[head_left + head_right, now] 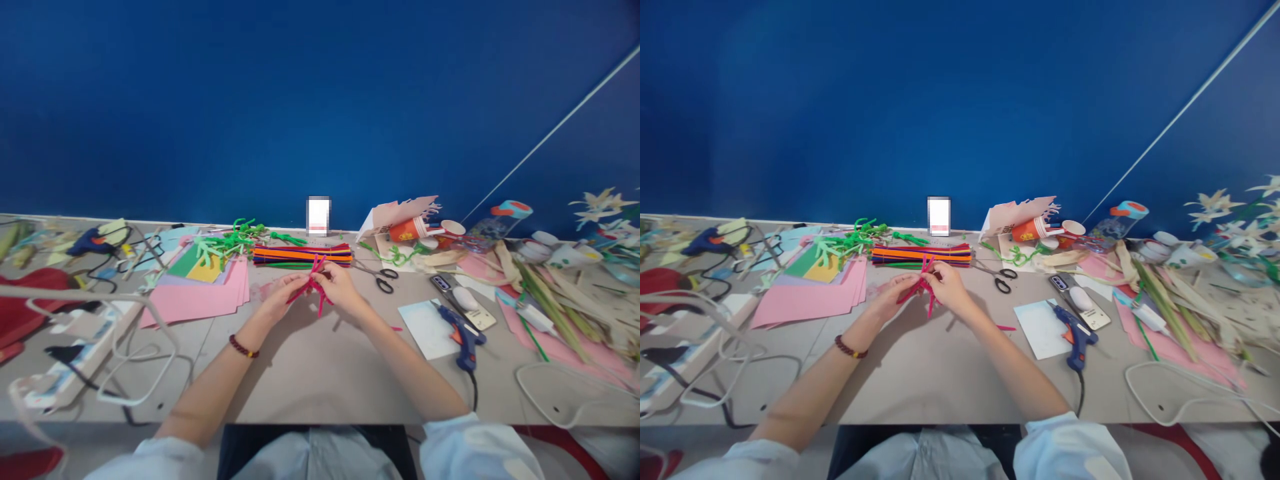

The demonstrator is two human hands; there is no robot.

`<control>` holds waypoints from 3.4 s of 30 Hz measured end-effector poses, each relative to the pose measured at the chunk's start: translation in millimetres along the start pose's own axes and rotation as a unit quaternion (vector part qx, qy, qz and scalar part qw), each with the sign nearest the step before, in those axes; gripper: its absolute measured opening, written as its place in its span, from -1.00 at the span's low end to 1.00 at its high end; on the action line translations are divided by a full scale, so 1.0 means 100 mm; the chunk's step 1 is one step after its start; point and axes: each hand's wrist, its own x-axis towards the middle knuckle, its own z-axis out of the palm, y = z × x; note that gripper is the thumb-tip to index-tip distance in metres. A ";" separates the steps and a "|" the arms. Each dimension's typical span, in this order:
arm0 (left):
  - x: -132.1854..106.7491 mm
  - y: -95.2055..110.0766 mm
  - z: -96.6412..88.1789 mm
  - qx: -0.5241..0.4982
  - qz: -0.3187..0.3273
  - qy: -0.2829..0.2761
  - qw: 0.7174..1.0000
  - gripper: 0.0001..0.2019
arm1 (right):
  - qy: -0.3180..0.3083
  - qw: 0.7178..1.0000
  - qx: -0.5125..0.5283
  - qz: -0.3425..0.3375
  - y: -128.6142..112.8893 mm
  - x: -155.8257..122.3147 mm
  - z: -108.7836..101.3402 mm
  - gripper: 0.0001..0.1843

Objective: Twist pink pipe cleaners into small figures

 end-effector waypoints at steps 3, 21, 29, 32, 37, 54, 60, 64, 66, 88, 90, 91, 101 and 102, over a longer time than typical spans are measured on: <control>-0.01 -0.01 0.04 0.049 0.037 0.046 0.997 -0.76 | 0.020 0.999 -0.042 -0.011 -0.02 0.00 -0.01 -0.87; 0.00 -0.16 0.11 -0.082 0.003 0.031 0.996 -0.75 | -0.120 0.972 0.138 0.147 -0.13 0.03 -0.27 -0.78; -0.01 -0.15 0.13 -0.076 0.005 0.062 0.995 -0.78 | -0.102 0.965 0.183 0.159 -0.15 0.03 -0.24 -0.77; -0.02 -0.12 0.14 -0.075 -0.003 0.073 0.995 -0.75 | -0.092 0.966 0.186 0.155 -0.14 0.03 -0.23 -0.75; -0.05 -0.08 0.15 -0.015 0.028 0.071 0.997 -0.78 | -0.076 0.972 0.163 0.153 -0.12 0.03 -0.22 -0.77; -0.02 -0.14 0.11 0.035 0.065 0.128 0.989 -0.85 | -0.043 0.999 -0.006 0.022 -0.15 0.00 -0.15 -0.90; -0.03 -0.09 0.14 0.023 0.051 0.135 0.989 -0.84 | -0.048 0.999 0.005 0.008 -0.19 -0.03 -0.12 -0.91; -0.03 -0.07 0.14 0.005 0.042 0.121 0.992 -0.83 | -0.049 0.999 0.009 -0.009 -0.17 -0.03 -0.11 -0.92; -0.03 -0.07 0.14 -0.013 0.034 0.116 0.993 -0.83 | -0.049 0.999 0.012 -0.014 -0.17 -0.04 -0.10 -0.91; 0.01 -0.11 0.04 -0.067 -0.012 0.032 0.997 -0.82 | -0.079 0.996 0.043 0.008 -0.12 0.01 -0.15 -0.89; 0.01 -0.11 0.04 -0.076 -0.016 0.032 0.996 -0.85 | -0.080 0.996 0.038 0.003 -0.13 0.01 -0.15 -0.90; 0.01 -0.11 0.03 -0.082 -0.018 0.032 0.996 -0.86 | -0.081 0.996 0.039 0.002 -0.13 0.01 -0.15 -0.90; -0.01 -0.12 0.03 -0.128 -0.071 0.004 0.989 -0.90 | -0.109 0.992 0.067 0.003 -0.15 0.01 -0.15 -0.85; 0.00 -0.12 0.03 -0.131 -0.070 0.004 0.989 -0.90 | -0.110 0.992 0.069 0.000 -0.16 0.01 -0.15 -0.85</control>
